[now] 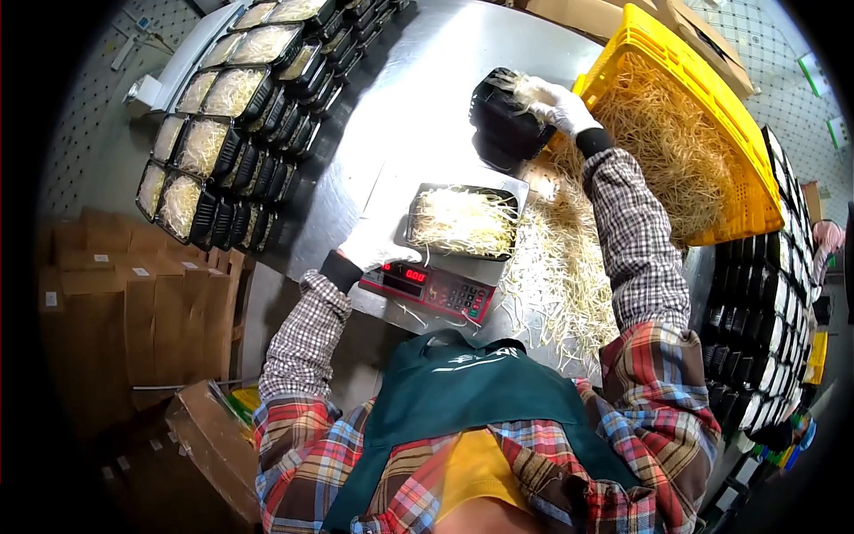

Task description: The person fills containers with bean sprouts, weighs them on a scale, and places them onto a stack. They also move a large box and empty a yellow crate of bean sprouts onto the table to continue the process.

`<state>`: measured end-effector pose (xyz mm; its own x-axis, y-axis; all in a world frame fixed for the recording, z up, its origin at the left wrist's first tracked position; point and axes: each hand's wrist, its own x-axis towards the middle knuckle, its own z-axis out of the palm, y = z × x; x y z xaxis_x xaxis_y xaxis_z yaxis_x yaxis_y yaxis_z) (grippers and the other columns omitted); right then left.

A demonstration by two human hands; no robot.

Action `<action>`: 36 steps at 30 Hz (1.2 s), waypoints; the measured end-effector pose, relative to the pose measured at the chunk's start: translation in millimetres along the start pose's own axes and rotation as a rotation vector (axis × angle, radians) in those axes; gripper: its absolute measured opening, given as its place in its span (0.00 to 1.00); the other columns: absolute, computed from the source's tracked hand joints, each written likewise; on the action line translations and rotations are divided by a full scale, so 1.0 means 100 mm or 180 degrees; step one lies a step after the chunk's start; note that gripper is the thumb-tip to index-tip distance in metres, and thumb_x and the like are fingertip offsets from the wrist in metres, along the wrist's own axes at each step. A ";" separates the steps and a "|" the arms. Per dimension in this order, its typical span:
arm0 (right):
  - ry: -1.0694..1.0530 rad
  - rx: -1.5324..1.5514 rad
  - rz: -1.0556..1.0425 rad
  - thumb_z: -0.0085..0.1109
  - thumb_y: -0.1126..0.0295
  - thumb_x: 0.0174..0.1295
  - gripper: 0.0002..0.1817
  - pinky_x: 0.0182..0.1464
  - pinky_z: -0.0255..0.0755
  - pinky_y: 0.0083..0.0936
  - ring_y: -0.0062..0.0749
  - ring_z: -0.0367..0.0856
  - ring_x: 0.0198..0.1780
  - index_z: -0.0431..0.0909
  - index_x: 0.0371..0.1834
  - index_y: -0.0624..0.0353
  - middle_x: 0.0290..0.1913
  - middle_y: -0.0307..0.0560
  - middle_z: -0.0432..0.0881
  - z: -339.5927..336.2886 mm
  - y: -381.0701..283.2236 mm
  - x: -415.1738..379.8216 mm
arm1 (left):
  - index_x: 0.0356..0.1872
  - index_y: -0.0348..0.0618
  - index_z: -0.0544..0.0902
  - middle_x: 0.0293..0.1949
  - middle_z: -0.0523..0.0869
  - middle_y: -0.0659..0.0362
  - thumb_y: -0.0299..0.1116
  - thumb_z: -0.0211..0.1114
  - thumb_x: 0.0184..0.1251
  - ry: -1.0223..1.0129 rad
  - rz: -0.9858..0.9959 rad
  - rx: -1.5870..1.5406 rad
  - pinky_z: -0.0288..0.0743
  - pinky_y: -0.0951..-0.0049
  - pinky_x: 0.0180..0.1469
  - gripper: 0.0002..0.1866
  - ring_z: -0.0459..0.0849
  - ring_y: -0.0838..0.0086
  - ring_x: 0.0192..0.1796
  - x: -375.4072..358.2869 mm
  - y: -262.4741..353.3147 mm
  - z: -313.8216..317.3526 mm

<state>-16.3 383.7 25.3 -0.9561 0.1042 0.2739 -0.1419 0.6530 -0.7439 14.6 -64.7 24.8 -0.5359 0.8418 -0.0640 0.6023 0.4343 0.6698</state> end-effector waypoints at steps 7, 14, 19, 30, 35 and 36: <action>-0.1260 -0.0512 0.0276 0.71 0.57 0.57 0.38 0.61 0.73 0.38 0.49 0.79 0.56 0.68 0.70 0.56 0.54 0.57 0.80 0.05 -1.02 -0.90 | 0.76 0.40 0.58 0.74 0.61 0.42 0.63 0.81 0.34 -0.0020 0.0520 0.0263 0.49 0.49 0.77 0.67 0.56 0.43 0.76 0.34 0.10 0.17; -0.0509 -0.0907 -0.0044 0.72 0.63 0.55 0.32 0.57 0.75 0.35 0.49 0.78 0.55 0.72 0.64 0.55 0.57 0.55 0.76 0.59 -1.14 -1.87 | 0.71 0.42 0.69 0.65 0.75 0.46 0.35 0.72 0.60 0.0659 0.1292 0.0563 0.63 0.56 0.72 0.37 0.72 0.52 0.67 0.62 0.28 0.64; -0.0483 -0.0540 0.0166 0.64 0.64 0.63 0.09 0.44 0.78 0.35 0.44 0.83 0.40 0.85 0.44 0.53 0.36 0.48 0.82 0.45 -1.26 -1.84 | 0.69 0.42 0.70 0.65 0.75 0.47 0.36 0.70 0.61 0.0473 0.1219 0.0806 0.64 0.55 0.70 0.34 0.72 0.52 0.67 0.63 0.40 0.55; -0.0152 -0.1533 0.0200 0.66 0.59 0.64 0.11 0.41 0.76 0.32 0.41 0.82 0.35 0.88 0.39 0.55 0.32 0.48 0.83 -0.84 -1.20 -1.39 | 0.71 0.46 0.69 0.68 0.73 0.48 0.35 0.74 0.56 0.0344 0.1485 0.0320 0.65 0.56 0.70 0.38 0.72 0.51 0.67 0.46 0.06 0.67; 0.0418 -0.1495 0.0121 0.64 0.56 0.65 0.15 0.50 0.77 0.35 0.45 0.85 0.43 0.88 0.43 0.56 0.38 0.54 0.86 -0.70 -0.85 -0.48 | 0.73 0.46 0.66 0.71 0.69 0.48 0.52 0.74 0.54 0.0140 0.0985 0.0578 0.59 0.52 0.73 0.46 0.67 0.49 0.70 0.40 0.37 0.48; 0.0168 -0.1381 0.0197 0.64 0.56 0.65 0.15 0.52 0.77 0.35 0.46 0.85 0.46 0.87 0.46 0.55 0.41 0.54 0.86 -0.66 -0.71 -0.36 | 0.73 0.47 0.67 0.70 0.70 0.48 0.53 0.74 0.52 0.0181 0.0887 0.0514 0.60 0.52 0.73 0.47 0.68 0.49 0.69 0.40 0.51 0.44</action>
<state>44.9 382.6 108.7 -0.9434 0.1840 0.2761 0.0468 0.8977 -0.4382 50.0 5.7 23.5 -0.3666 0.9182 0.1497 0.8141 0.2388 0.5294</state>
